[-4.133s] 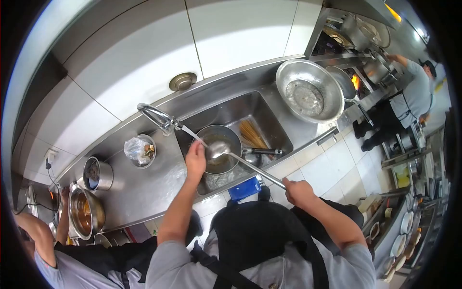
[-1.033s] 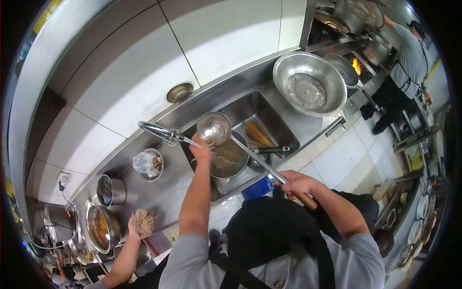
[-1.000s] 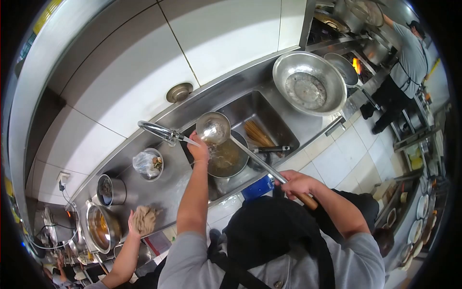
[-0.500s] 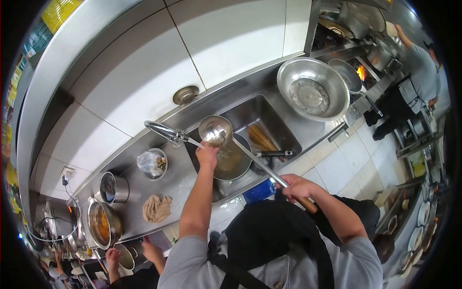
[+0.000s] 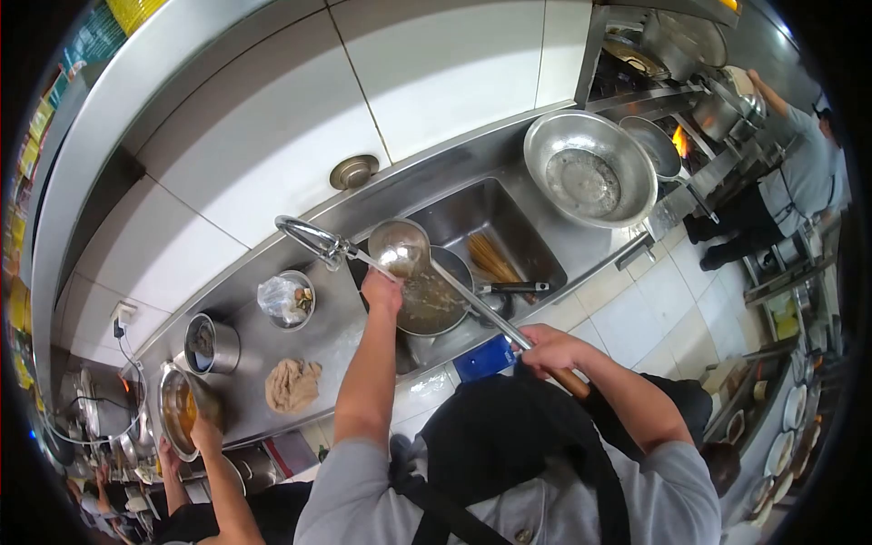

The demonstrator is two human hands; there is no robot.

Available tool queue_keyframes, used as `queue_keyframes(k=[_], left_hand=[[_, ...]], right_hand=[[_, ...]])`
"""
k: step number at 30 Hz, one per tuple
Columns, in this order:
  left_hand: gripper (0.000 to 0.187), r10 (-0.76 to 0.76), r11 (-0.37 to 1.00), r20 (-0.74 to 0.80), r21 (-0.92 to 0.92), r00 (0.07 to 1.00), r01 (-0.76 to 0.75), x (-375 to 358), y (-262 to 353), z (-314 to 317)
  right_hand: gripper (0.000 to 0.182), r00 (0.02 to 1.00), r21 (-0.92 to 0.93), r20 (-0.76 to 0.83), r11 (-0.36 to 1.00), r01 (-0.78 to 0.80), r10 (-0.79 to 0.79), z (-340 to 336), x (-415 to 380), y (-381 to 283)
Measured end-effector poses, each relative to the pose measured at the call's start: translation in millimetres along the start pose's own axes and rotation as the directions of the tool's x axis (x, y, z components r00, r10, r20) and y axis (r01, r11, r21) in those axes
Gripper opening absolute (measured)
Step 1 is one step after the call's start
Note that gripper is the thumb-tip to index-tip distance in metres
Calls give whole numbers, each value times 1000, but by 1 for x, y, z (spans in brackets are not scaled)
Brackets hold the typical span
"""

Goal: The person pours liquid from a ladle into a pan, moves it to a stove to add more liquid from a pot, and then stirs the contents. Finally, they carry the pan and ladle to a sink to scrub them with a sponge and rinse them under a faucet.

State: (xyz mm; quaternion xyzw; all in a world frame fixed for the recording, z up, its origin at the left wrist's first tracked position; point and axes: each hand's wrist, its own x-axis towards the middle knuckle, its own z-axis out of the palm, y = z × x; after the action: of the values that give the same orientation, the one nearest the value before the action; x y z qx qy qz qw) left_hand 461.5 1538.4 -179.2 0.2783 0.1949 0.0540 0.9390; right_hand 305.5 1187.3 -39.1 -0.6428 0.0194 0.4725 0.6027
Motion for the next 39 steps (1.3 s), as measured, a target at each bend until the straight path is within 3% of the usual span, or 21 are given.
queue_keyframes(k=[3, 5, 8, 10, 14, 16, 17, 19, 21, 23, 24, 27, 28, 29, 31, 32, 34, 35, 36, 37, 39], left_hand=[[24, -83, 992, -96, 85, 992, 91, -23, -8, 26], [22, -45, 991, -83, 124, 996, 55, -28, -10, 34], [24, -50, 980, -111, 184, 993, 70, -25, -2, 37], [29, -7, 951, -185, 302, 983, 63, -21, -2, 34], [28, -73, 923, -149, 365, 986, 123, -35, 2, 41], [31, -89, 830, -26, 551, 996, 89, -30, 14, 36], [31, -90, 830, -23, 551, 996, 88, -26, 19, 35], [36, 165, 796, 71, 580, 984, -175, -9, 25, 22], [40, 151, 764, 151, 609, 977, -212, -13, 21, 17], [37, 61, 889, -49, 456, 997, -32, -40, 4, 46], [38, -90, 925, 5, 372, 996, 82, -44, -3, 47], [40, -44, 905, -42, 422, 998, 57, -31, 14, 42], [37, 129, 835, 34, 536, 991, -127, -10, 17, 19], [33, 159, 650, 50, 746, 986, -143, -9, 34, 19], [28, 203, 79, 352, 924, 914, -373, -22, 61, 35], [28, 198, 79, 360, 921, 912, -381, -25, 71, 44], [31, 132, -283, 350, 910, 927, -303, -30, 83, 55], [31, 109, -283, 363, 904, 925, -321, -34, 89, 59], [33, -15, -326, 493, 820, 870, -470, -37, 94, 63], [35, -146, -342, 609, 708, 780, -618, -40, 92, 72], [39, -348, -244, 628, 656, 696, -714, -62, 82, 84]], right_hand=[[28, 1000, 30, -14, 999, 27, -27, 2, 3, -4], [28, 999, 57, -27, 998, 37, -35, 5, 1, -1], [28, 998, 14, -45, 999, 33, -32, 5, 0, 0], [27, 996, -109, -24, 991, 82, -85, 5, 0, 3], [27, 991, -156, -71, 982, 103, -115, 9, -7, -2], [26, 992, -142, -75, 986, 86, -97, 8, -14, -8], [26, 992, -142, -78, 986, 87, -99, 6, -18, -11], [27, 993, -184, -77, 980, 76, -92, 4, -24, -13], [27, 994, -173, -70, 982, 74, -87, 4, -22, -13], [26, 994, -163, -60, 983, 80, -91, 6, -17, -16], [26, 997, -130, -41, 989, 66, -72, 8, -15, -16], [24, 998, -104, -38, 994, 40, -45, 7, -22, -20], [25, 998, -186, -48, 982, 30, -40, 4, -27, -21], [26, 997, -268, -60, 963, 23, -40, 1, -31, -23], [25, 996, -301, -83, 953, 13, -40, -1, -42, -29], [27, 996, -358, -84, 934, 8, -41, -4, -49, -34], [29, 993, -397, -107, 918, -4, -41, -10, -55, -34], [28, 964, -586, -91, 796, 149, -248, -16, -54, -28], [26, 898, -748, -42, 610, 262, -437, -22, -56, -23], [26, 892, -744, -85, 624, 239, -444, -22, -58, -24], [31, 880, -937, -210, 344, -58, -425, -7, -52, -30]])
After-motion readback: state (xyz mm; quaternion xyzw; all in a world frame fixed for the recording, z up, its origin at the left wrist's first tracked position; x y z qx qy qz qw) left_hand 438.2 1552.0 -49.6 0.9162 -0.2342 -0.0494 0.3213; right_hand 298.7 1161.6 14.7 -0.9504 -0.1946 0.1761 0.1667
